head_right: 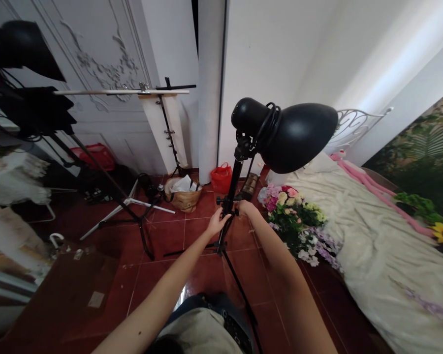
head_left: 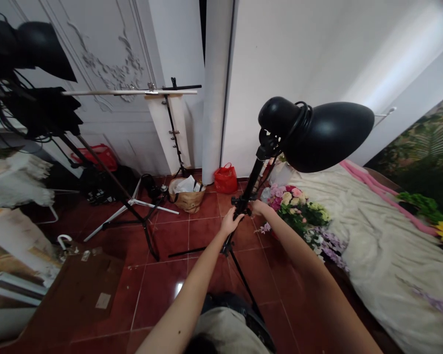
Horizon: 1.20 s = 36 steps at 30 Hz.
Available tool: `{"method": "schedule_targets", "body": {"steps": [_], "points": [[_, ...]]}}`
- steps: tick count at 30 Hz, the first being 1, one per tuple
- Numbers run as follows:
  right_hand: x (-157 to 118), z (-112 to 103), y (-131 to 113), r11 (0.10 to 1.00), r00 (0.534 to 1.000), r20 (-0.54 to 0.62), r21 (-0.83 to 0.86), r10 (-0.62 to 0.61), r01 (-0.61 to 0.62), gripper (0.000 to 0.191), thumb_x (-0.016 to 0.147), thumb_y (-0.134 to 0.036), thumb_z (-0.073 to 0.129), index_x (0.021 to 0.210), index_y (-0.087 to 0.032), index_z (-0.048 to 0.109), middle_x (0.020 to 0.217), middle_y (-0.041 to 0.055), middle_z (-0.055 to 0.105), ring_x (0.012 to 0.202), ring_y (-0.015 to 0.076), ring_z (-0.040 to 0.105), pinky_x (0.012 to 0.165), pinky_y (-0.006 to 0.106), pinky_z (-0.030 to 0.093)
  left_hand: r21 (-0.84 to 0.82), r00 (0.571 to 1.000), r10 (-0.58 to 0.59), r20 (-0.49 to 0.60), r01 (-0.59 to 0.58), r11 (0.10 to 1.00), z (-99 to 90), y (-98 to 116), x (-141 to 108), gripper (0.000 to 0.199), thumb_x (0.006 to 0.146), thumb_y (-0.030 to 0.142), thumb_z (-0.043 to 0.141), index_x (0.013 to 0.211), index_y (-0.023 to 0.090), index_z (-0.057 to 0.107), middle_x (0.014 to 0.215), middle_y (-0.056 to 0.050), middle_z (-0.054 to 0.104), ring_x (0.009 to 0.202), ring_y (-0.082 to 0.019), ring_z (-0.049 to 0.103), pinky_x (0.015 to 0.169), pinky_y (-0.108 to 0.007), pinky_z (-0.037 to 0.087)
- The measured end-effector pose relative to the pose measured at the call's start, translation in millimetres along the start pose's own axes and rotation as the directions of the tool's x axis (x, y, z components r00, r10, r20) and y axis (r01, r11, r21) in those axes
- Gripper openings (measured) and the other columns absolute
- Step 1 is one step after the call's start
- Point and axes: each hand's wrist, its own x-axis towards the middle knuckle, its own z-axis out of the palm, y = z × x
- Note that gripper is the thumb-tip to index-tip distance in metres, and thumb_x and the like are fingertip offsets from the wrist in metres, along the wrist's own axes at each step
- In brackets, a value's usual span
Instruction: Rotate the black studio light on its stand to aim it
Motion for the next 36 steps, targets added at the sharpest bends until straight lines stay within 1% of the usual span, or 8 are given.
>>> {"method": "schedule_targets", "body": {"steps": [5, 9, 13, 19, 24, 29, 34, 36], "points": [[-6.2, 0.8, 7.6, 0.985, 0.998, 0.065, -0.17, -0.027, 0.037, 0.061, 0.035, 0.003, 0.078, 0.09, -0.02, 0.07, 0.089, 0.0051, 0.071, 0.09, 0.0249, 0.063, 0.083, 0.028, 0.046, -0.005, 0.999, -0.027, -0.02, 0.027, 1.0, 1.1, 2.3, -1.4, 0.043, 0.077, 0.044, 0.059, 0.112, 0.02, 0.056, 0.111, -0.009, 0.061, 0.104, -0.022, 0.057, 0.094, -0.039, 0.045], [-8.1, 1.3, 4.4, 0.964, 0.997, 0.065, -0.259, -0.037, 0.053, 0.06, 0.041, 0.001, 0.078, 0.097, -0.02, 0.068, 0.091, 0.0066, 0.071, 0.089, 0.0249, 0.064, 0.078, 0.027, 0.047, -0.011, 1.0, -0.019, -0.02, 0.019, 1.0, 1.5, 0.8, -1.0, 0.044, 0.077, 0.045, 0.06, 0.113, 0.019, 0.056, 0.112, -0.01, 0.061, 0.104, -0.022, 0.057, 0.094, -0.038, 0.045], [-12.1, 4.5, -2.8, 0.934, 0.999, 0.048, -0.358, -0.002, 0.019, 0.058, 0.047, -0.002, 0.077, 0.101, -0.021, 0.066, 0.093, 0.007, 0.07, 0.089, 0.0241, 0.065, 0.075, 0.026, 0.048, -0.025, 1.0, -0.026, -0.016, 0.026, 0.999, 2.8, -0.1, -0.2, 0.044, 0.076, 0.045, 0.061, 0.111, 0.019, 0.057, 0.108, -0.009, 0.063, 0.1, -0.021, 0.059, 0.091, -0.037, 0.047], [-40.6, 16.7, -8.6, 0.892, 0.997, -0.044, -0.449, -0.07, 0.043, 0.045, 0.075, -0.02, 0.062, 0.119, -0.024, 0.054, 0.116, 0.0102, 0.061, 0.106, 0.0245, 0.057, 0.082, 0.03, 0.046, -0.034, 0.999, -0.011, -0.034, 0.009, 0.999, 6.6, -3.7, 0.3, 0.043, 0.076, 0.043, 0.061, 0.111, 0.018, 0.057, 0.108, -0.009, 0.063, 0.1, -0.021, 0.059, 0.091, -0.038, 0.048], [-67.5, 33.9, -8.4, 0.826, 0.968, -0.21, -0.564, -0.139, -0.004, 0.045, 0.083, -0.013, 0.047, 0.127, -0.023, 0.042, 0.114, 0.011, 0.056, 0.106, 0.0206, 0.054, 0.075, 0.026, 0.045, -0.014, 0.999, -0.003, -0.05, 0.003, 1.0, 7.9, -5.4, -0.3, 0.041, 0.076, 0.043, 0.062, 0.11, 0.019, 0.058, 0.109, -0.009, 0.063, 0.101, -0.022, 0.059, 0.092, -0.039, 0.048], [-77.7, 48.6, -7.3, 0.841, 0.935, -0.332, -0.535, -0.124, -0.079, 0.046, 0.084, -0.016, 0.046, 0.13, -0.021, 0.039, 0.114, 0.0115, 0.053, 0.107, 0.0208, 0.051, 0.071, 0.025, 0.045, 0.016, 0.997, -0.013, -0.07, 0.014, 1.0, 8.8, -5.5, -0.7, 0.045, 0.075, 0.044, 0.063, 0.112, 0.019, 0.058, 0.11, -0.01, 0.062, 0.102, -0.023, 0.059, 0.092, -0.04, 0.048], [-83.3, 58.3, -2.8, 0.874, 0.926, -0.363, -0.478, -0.107, -0.087, 0.043, 0.087, -0.019, 0.042, 0.13, -0.021, 0.039, 0.115, 0.0111, 0.053, 0.104, 0.0199, 0.053, 0.072, 0.026, 0.045, 0.022, 0.999, -0.013, -0.053, 0.014, 1.0, 12.0, -12.6, 0.6, 0.046, 0.076, 0.044, 0.061, 0.114, 0.019, 0.056, 0.114, -0.011, 0.061, 0.104, -0.023, 0.058, 0.092, -0.039, 0.048], [-89.9, 67.0, 2.8, 0.892, 0.923, -0.37, -0.445, -0.103, -0.078, 0.045, 0.088, -0.02, 0.038, 0.133, -0.022, 0.035, 0.121, 0.0106, 0.052, 0.102, 0.0188, 0.056, 0.072, 0.025, 0.045, 0.023, 0.999, -0.016, -0.047, 0.017, 1.0, 13.3, -16.0, 1.4, 0.046, 0.078, 0.044, 0.06, 0.116, 0.018, 0.055, 0.115, -0.011, 0.061, 0.104, -0.022, 0.058, 0.092, -0.039, 0.047]]}}
